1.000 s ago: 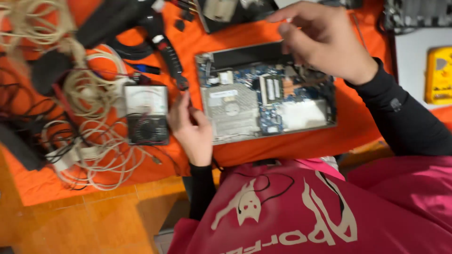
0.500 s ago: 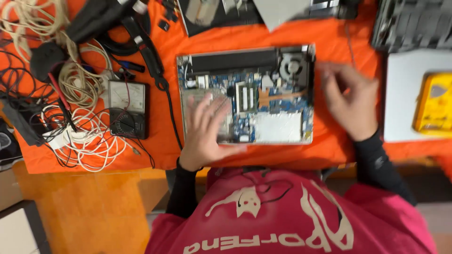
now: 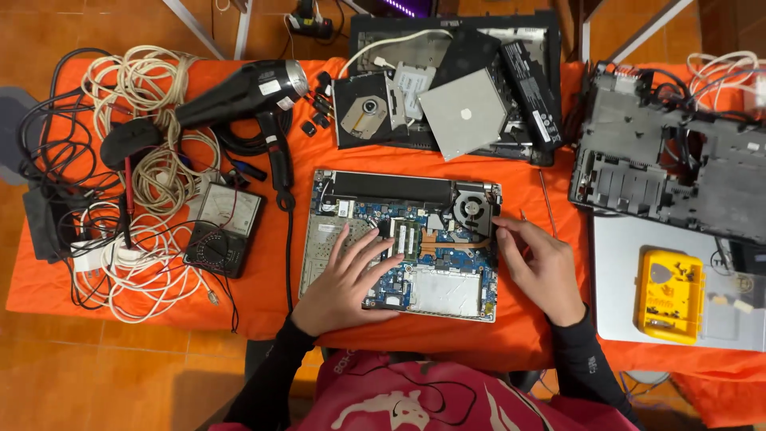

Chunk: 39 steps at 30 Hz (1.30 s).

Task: Repair the internal components of a laptop using tools.

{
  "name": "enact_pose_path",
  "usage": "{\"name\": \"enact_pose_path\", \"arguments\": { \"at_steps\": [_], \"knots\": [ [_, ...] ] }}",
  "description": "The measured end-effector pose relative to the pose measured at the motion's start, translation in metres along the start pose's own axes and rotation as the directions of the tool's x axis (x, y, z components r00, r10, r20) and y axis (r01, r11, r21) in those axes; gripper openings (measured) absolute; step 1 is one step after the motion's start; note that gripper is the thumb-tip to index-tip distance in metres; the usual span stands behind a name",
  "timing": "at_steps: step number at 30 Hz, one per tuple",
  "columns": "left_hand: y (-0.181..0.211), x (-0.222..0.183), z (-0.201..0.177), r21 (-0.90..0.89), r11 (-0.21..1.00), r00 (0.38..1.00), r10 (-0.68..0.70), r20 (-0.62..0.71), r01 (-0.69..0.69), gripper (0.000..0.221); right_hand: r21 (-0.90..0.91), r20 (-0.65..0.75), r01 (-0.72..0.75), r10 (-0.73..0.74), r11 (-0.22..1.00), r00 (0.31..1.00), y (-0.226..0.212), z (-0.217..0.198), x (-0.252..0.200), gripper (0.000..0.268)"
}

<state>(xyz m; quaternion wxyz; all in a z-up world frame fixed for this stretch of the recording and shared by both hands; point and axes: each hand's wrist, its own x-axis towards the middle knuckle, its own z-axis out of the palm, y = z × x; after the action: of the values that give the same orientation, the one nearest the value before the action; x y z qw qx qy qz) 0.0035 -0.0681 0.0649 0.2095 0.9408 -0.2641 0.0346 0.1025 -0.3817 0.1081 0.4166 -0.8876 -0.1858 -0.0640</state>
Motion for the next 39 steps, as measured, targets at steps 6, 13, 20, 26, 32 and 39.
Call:
{"name": "enact_pose_path", "arguments": {
  "at_steps": [6, 13, 20, 26, 32, 39],
  "knots": [
    [0.006, -0.001, -0.009, -0.014, 0.999, 0.999, 0.039, -0.035, -0.04, 0.088, -0.091, 0.093, -0.02, 0.029, 0.996, 0.995, -0.006, -0.004, 0.002, 0.021],
    [0.015, 0.008, -0.01, -0.087, 0.995, 0.988, -0.06, -0.145, 0.048, 0.103, -0.234, 0.063, -0.025, 0.041, 0.972, 0.997, -0.02, -0.031, 0.016, 0.022],
    [0.021, 0.001, 0.008, 0.03, 0.993, 0.944, -0.098, -0.315, 0.113, 0.084, -0.43, -0.104, 0.027, -0.079, 0.902, 0.991, 0.011, -0.07, 0.001, 0.012],
    [0.017, -0.01, 0.016, 0.051, 0.992, 0.934, -0.093, -0.344, 0.118, 0.085, -0.491, -0.024, 0.03, -0.048, 0.87, 0.999, 0.029, -0.037, -0.031, 0.018],
    [0.015, -0.013, 0.017, 0.01, 0.995, 0.954, -0.091, -0.285, 0.098, 0.09, -0.522, 0.001, 0.006, -0.006, 0.853, 1.0, 0.008, -0.024, -0.046, 0.028],
    [0.019, -0.009, 0.017, 0.056, 0.992, 0.961, -0.097, -0.259, 0.115, 0.092, -0.474, -0.082, -0.111, 0.081, 0.873, 0.993, 0.014, -0.016, -0.051, 0.02]
  ]
}}
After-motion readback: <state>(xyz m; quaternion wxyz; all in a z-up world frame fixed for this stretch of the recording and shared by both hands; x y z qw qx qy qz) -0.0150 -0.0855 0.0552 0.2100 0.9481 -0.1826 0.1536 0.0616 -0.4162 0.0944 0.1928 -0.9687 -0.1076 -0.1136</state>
